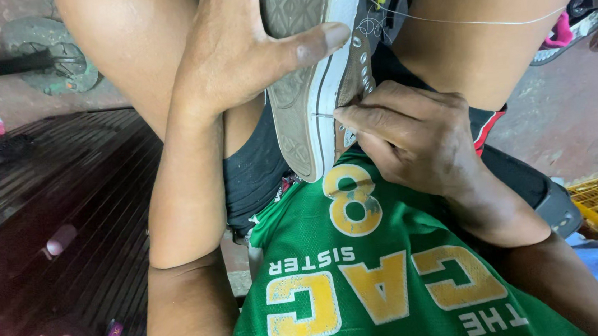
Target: The person is sewing a shoe using a needle and thread. They repeatedly pass the needle through the sole and pull the thread tight to secure the stitching.
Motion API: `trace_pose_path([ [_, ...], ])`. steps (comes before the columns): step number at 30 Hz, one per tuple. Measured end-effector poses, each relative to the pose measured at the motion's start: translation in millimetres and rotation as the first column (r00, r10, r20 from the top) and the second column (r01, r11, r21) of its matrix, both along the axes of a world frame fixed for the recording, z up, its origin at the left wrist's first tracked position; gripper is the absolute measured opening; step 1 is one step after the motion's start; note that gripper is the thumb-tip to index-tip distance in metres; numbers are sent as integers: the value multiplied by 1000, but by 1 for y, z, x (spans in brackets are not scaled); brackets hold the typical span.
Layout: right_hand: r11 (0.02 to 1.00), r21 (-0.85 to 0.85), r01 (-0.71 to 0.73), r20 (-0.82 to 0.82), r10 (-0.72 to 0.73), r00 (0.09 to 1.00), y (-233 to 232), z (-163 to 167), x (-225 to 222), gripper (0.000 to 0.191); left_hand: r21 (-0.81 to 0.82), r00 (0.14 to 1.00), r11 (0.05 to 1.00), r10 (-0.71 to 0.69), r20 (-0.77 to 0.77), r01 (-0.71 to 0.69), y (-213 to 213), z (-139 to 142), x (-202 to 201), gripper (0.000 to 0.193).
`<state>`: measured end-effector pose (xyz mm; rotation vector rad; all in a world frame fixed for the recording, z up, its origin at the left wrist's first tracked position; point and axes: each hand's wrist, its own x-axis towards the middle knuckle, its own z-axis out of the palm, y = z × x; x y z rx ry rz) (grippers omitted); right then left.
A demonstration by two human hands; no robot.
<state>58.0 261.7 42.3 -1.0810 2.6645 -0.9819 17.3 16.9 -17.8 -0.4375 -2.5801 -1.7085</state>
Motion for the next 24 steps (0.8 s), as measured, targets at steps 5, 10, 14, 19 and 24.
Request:
trace_pose_path([
  [5,998,-34,51,25,-50,998,1,-1,2,17,-15,998,1000,-16,-59,15,2,1,-2,62],
  [10,995,-60,79,59,-75,995,-1,-1,5,16,-56,997,998,-14,-78,9,3,-2,-3,66],
  [14,987,-83,139,156,-125,980,0,1,7,15,3,999,999,-46,-29,46,4,-2,-6,68],
  [19,984,-115,139,104,-127,986,3,-2,5,14,50,998,997,-65,6,65,6,0,-6,69],
  [24,982,-129,137,96,-125,987,3,-4,5,14,27,998,998,-60,-12,60,7,0,-6,68],
])
